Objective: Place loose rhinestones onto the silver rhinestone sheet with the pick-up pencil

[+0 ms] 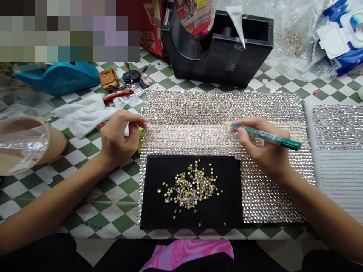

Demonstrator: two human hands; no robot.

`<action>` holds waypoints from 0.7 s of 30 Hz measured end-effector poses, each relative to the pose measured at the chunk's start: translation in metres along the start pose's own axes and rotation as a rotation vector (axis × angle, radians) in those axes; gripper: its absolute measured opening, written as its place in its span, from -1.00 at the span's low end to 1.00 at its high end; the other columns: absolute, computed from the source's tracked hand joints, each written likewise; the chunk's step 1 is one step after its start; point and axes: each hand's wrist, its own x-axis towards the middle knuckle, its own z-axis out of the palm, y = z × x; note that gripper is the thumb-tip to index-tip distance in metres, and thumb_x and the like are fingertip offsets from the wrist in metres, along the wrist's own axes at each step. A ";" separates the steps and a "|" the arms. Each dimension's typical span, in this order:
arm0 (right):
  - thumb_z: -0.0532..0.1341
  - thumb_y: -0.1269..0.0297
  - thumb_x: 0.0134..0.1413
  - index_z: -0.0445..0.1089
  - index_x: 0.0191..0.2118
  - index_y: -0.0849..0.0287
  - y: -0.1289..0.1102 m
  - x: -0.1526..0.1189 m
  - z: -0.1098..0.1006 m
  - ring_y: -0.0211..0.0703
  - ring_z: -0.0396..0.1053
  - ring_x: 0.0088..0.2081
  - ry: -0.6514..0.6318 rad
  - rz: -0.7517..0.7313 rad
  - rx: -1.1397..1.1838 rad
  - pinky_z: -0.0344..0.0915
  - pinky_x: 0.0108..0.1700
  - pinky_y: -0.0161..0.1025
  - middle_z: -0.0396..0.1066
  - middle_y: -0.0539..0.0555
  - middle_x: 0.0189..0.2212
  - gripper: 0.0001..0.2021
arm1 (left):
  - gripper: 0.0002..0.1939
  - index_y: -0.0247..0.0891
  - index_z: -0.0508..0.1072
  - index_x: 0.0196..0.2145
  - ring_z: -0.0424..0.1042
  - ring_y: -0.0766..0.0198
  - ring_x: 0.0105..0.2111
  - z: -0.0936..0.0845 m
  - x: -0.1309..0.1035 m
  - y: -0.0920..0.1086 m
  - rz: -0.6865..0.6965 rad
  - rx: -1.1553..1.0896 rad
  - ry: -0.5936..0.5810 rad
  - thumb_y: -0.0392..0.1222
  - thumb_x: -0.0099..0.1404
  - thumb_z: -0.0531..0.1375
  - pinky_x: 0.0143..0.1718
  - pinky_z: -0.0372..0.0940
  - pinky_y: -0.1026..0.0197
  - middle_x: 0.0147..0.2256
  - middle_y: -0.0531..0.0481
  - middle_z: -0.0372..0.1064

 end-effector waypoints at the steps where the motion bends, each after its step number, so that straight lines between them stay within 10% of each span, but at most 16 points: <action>1: 0.26 0.35 0.15 0.50 -0.14 0.12 0.000 0.000 0.000 -0.20 0.52 -0.22 -0.007 0.008 0.005 0.47 -0.18 -0.23 0.53 -0.01 -0.24 -0.84 | -0.65 -0.15 0.35 -0.17 0.36 0.19 -0.43 0.000 0.000 0.000 -0.005 0.000 -0.004 -0.56 0.26 0.00 -0.31 0.28 0.13 -0.45 0.05 0.36; 7: 0.23 0.42 0.17 0.48 -0.09 -0.02 -0.011 -0.003 -0.008 -0.17 0.53 -0.23 -0.019 -0.045 0.130 0.48 -0.20 -0.17 0.52 -0.03 -0.26 -0.76 | -0.64 -0.14 0.34 -0.16 0.35 0.18 -0.43 0.000 0.000 0.000 -0.006 -0.001 -0.011 -0.56 0.26 0.00 -0.31 0.28 0.11 -0.45 0.04 0.35; 14: 0.14 0.53 0.14 0.40 -0.13 0.14 -0.030 -0.005 -0.008 -0.38 0.44 -0.34 -0.567 -0.390 0.328 0.40 -0.30 -0.39 0.47 0.00 -0.37 -0.77 | -0.65 -0.13 0.36 -0.17 0.38 0.18 -0.43 -0.001 0.000 0.001 -0.016 0.008 -0.016 -0.55 0.27 0.00 -0.31 0.31 0.11 -0.45 0.03 0.36; 21: 0.14 0.53 0.14 0.39 -0.13 0.18 -0.028 -0.010 -0.003 -0.39 0.41 -0.31 -0.561 -0.406 0.311 0.39 -0.24 -0.37 0.46 0.02 -0.34 -0.79 | -0.64 -0.14 0.36 -0.17 0.38 0.19 -0.43 0.000 0.000 0.000 -0.005 0.014 -0.014 -0.55 0.26 0.00 -0.29 0.31 0.12 -0.45 0.04 0.36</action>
